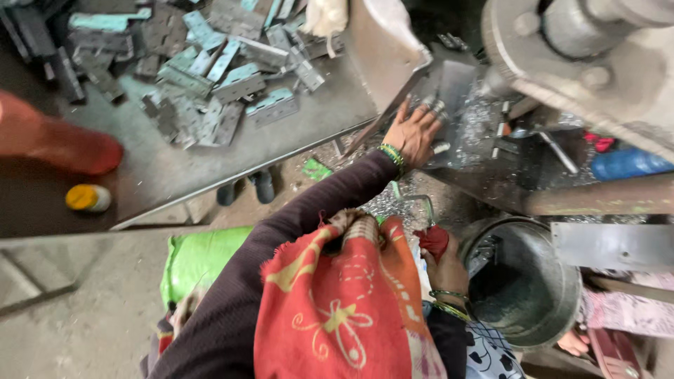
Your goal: The person repeatedly picks up small metal brackets from a pile, places them into a manual punching machine, and operates the lever to punch holes. The finished pieces are dropped into a metal bucket below.
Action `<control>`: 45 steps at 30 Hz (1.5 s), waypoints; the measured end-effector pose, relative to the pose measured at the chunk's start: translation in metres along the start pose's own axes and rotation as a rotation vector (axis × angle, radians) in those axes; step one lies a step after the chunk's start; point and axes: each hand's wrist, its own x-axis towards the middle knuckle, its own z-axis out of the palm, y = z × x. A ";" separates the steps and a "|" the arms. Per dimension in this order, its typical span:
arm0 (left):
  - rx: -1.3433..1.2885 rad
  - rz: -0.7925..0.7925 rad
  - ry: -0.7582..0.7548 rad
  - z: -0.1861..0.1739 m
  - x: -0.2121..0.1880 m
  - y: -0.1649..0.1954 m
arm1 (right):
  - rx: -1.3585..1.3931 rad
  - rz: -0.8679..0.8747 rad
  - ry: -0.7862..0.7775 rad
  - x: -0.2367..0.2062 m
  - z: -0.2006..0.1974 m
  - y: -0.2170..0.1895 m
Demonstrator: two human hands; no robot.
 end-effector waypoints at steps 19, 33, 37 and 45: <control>0.273 -0.676 0.211 -0.059 -0.171 -0.194 | 0.050 0.024 -0.051 0.024 0.050 0.037; 0.145 -0.713 0.142 -0.059 -0.171 -0.152 | -0.018 0.019 -0.014 0.019 0.044 0.037; 0.222 -0.734 0.025 -0.051 -0.161 -0.161 | -0.004 0.007 -0.015 0.017 0.043 0.035; -0.083 -0.908 -0.060 -0.049 -0.153 -0.170 | 0.021 0.045 -0.028 0.016 0.038 0.030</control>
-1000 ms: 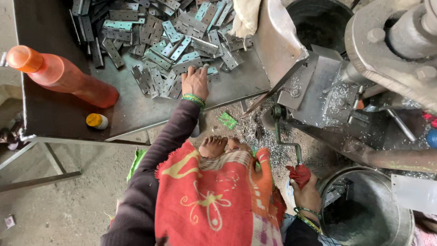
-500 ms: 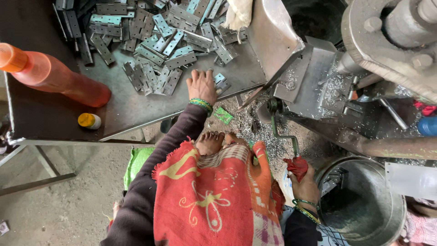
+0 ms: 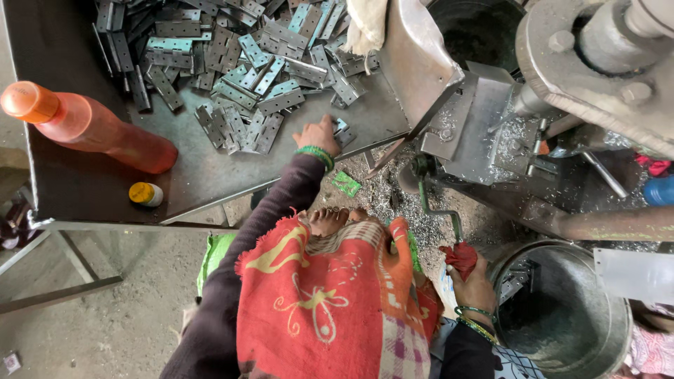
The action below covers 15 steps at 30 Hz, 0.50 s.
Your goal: The person repeatedly picks up small metal brackets from a pile, places them into a manual punching machine, and operates the lever to punch holes. The finished pieces are dropped into a metal bucket below.
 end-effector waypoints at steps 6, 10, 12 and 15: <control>-0.020 0.218 0.157 0.005 -0.018 -0.006 | 0.015 -0.039 0.009 0.002 0.002 0.004; 0.096 0.659 0.230 -0.007 -0.003 -0.007 | 0.021 -0.028 0.007 0.000 0.001 0.004; 0.185 0.612 0.132 -0.019 0.004 -0.009 | 0.040 -0.037 0.018 -0.001 0.001 0.002; 0.266 0.403 0.087 -0.043 0.009 -0.017 | 0.027 -0.035 0.031 -0.002 0.001 0.001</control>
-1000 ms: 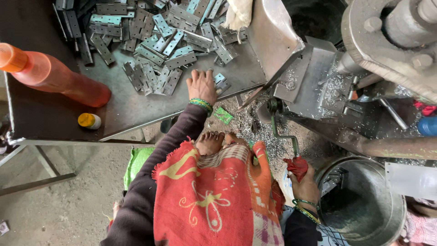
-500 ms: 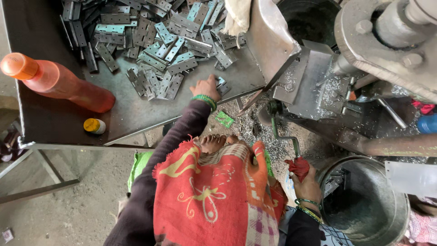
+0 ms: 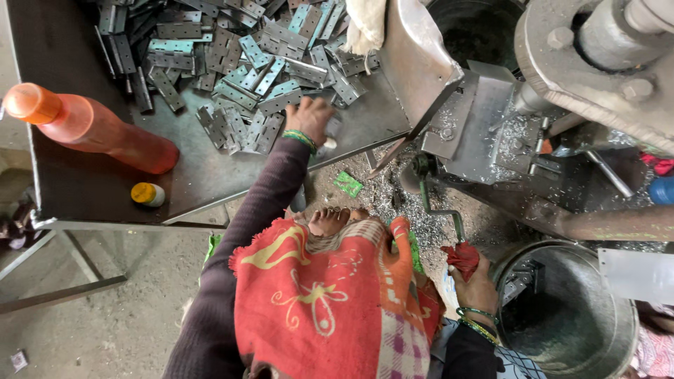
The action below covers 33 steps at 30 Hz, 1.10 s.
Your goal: The person repeatedly picks up small metal brackets from a pile, places them into a manual punching machine, and operates the lever to punch holes. The finished pieces are dropped into a metal bucket below.
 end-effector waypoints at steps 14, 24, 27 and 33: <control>-0.045 -0.467 0.084 0.010 -0.006 -0.021 | -0.010 -0.012 -0.030 0.000 0.000 0.001; -0.255 -0.322 0.071 -0.026 -0.036 -0.018 | -0.007 0.022 -0.036 0.003 0.002 0.009; -0.512 -0.205 -0.089 -0.019 -0.038 -0.014 | -0.002 0.013 -0.020 0.002 0.003 0.009; -0.322 -0.081 0.020 -0.039 -0.051 0.004 | 0.020 -0.028 0.021 0.000 0.004 0.009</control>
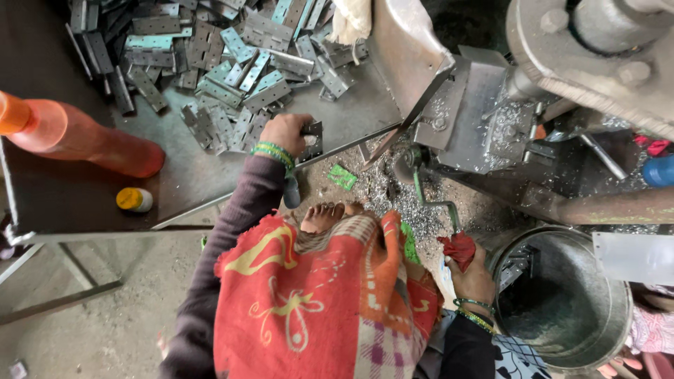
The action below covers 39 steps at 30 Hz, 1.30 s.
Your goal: The person repeatedly picks up small metal brackets from a pile, places them into a manual punching machine, and operates the lever to punch holes. The finished pieces are dropped into a metal bucket below.
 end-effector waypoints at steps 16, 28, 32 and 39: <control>0.302 0.778 0.141 0.121 0.007 0.237 | 0.047 0.042 0.027 -0.004 -0.006 0.005; 0.262 0.501 -0.085 0.123 0.045 0.255 | -0.257 0.104 -0.229 0.008 -0.125 -0.049; 0.248 0.505 -0.129 0.142 0.051 0.254 | -0.234 0.084 -0.166 0.003 -0.118 -0.056; 0.265 0.544 -0.064 0.156 0.052 0.246 | 0.032 0.045 -0.173 0.006 -0.056 -0.033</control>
